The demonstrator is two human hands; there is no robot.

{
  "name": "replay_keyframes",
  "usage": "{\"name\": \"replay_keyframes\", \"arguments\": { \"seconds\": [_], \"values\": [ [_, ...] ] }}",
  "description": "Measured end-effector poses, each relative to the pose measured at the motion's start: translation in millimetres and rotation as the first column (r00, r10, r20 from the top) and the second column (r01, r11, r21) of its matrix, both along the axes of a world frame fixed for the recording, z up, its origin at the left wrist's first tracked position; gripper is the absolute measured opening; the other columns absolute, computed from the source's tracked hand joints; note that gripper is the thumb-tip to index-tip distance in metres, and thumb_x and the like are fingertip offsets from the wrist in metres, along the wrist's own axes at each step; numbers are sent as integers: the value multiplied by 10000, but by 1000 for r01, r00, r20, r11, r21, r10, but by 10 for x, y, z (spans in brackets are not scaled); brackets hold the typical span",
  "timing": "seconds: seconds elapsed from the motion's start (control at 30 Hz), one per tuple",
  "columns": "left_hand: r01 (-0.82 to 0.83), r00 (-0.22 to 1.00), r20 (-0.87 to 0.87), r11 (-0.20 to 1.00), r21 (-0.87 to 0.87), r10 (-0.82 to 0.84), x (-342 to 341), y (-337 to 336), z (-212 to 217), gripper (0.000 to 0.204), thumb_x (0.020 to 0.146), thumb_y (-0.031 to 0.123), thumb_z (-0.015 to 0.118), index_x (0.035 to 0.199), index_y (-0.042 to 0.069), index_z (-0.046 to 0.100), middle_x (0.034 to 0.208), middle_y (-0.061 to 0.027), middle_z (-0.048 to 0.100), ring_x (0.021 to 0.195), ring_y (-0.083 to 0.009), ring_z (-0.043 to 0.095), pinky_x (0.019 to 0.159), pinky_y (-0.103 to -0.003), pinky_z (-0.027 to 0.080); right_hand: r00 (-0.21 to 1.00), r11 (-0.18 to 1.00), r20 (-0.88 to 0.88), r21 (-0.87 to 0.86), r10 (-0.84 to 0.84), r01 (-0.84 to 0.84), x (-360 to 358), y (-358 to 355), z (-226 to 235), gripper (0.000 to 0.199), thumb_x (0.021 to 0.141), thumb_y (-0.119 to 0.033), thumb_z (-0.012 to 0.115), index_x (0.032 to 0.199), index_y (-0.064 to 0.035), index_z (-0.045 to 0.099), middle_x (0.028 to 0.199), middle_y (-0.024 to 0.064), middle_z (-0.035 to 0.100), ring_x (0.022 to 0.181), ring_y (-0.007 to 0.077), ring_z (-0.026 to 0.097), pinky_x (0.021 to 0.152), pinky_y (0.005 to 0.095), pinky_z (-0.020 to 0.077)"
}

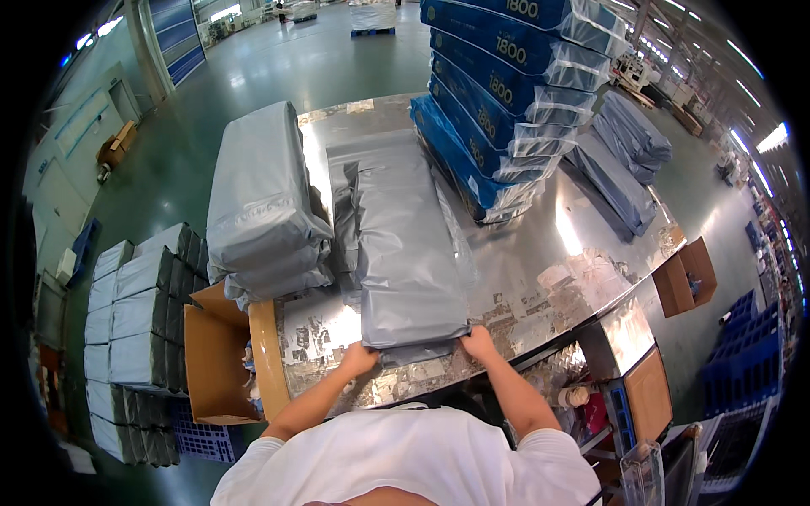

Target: The person repeatedly picks up blue packages labeled 'ONLY FOR YOU', places them into gray shipping bags on a metal table, and stacks the sealed bags. The person handles the packages one at a time, folding the bags closed after insertion.

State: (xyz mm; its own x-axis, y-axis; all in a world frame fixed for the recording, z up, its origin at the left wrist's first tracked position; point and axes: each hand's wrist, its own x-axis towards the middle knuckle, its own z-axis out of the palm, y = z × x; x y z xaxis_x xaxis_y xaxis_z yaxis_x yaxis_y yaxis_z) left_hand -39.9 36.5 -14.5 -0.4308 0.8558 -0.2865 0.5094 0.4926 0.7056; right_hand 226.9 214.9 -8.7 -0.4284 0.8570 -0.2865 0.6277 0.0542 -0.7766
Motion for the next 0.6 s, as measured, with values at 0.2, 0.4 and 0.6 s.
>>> {"name": "replay_keyframes", "arguments": {
  "seconds": [0.2,0.4,0.6],
  "values": [
    [106,994,38,986,-128,-102,274,-398,-112,309,704,250,531,749,-47,604,771,-252,599,750,-378,592,697,-443,467,550,668,380,-402,744,-626,713,-194,189,437,828,-444,481,646,-79,639,565,116,592,499,218,577,520,350,466],
    [-121,990,-86,989,-86,114,497,-415,-32,388,742,353,581,727,-35,586,748,-244,589,753,-386,583,669,-438,459,695,606,326,340,641,-719,-622,-449,-12,319,788,-290,527,969,-31,574,969,185,573,918,364,535,809,415,431],
    [-175,982,63,983,-62,179,457,-361,104,384,712,339,631,697,-39,568,658,-228,563,658,-377,559,600,-420,440,816,521,360,636,452,-569,-1072,524,-179,305,791,-271,513,971,-30,568,955,190,575,894,366,544,792,432,434]
  ]
}}
